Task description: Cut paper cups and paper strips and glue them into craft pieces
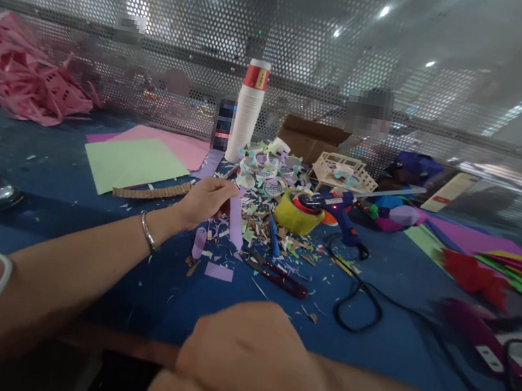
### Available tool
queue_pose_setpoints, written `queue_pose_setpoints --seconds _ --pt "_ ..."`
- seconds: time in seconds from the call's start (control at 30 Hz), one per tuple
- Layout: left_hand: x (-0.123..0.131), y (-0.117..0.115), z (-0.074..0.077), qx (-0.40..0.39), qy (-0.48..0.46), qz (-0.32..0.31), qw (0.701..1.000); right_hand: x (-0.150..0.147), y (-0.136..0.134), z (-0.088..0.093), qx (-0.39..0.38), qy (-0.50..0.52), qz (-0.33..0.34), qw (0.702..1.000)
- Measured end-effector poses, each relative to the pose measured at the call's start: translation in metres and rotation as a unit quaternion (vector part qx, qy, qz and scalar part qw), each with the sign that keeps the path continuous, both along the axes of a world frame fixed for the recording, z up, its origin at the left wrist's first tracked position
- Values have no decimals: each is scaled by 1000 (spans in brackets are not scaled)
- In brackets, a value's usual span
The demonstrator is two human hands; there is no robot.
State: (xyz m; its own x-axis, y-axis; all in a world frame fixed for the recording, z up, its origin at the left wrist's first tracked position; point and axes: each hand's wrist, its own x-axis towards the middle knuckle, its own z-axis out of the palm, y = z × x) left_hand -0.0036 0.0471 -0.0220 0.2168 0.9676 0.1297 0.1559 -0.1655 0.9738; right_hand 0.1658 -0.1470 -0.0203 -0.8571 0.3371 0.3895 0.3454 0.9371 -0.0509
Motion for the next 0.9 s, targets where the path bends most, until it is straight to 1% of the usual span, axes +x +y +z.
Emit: queue_pose_setpoints --seconds 0.07,0.13,0.2,0.23,0.33,0.4,0.43,0.5,0.57,0.63,0.7,0.77,0.9 --pt "0 -1 1 4 4 -4 1000 -11 29 24 -1 31 37 999" --pt "0 -4 4 3 11 -16 1000 -20 50 43 15 72 18 997" --pt "-1 -7 7 -2 22 -35 999 -23 64 50 6 50 -8 999" --pt "-2 -8 8 -7 31 -48 998 -23 70 50 -10 33 -42 999" --pt "-7 -11 13 -29 62 -95 993 -18 87 46 -58 -38 -95 993" --pt "-14 -11 16 -38 84 -129 987 -11 100 46 -82 -53 -141 985" --pt "-17 -11 17 -38 95 -144 984 -6 107 48 -96 -50 -169 980" --pt "-24 -9 20 -38 130 -167 977 5 119 53 -126 -63 -204 969" --pt "-29 -8 24 -28 160 -178 970 18 127 56 -155 -100 -230 956" --pt "-31 -8 27 -17 177 -190 965 32 131 54 -179 -134 -264 938" --pt "-30 -8 28 -18 188 -208 960 44 131 49 -202 -168 -272 926" --pt "-27 -9 28 -24 202 -225 953 52 130 42 -216 -186 -270 920" --pt "-21 -7 26 -25 232 -240 942 55 127 36 -215 -202 -256 921"
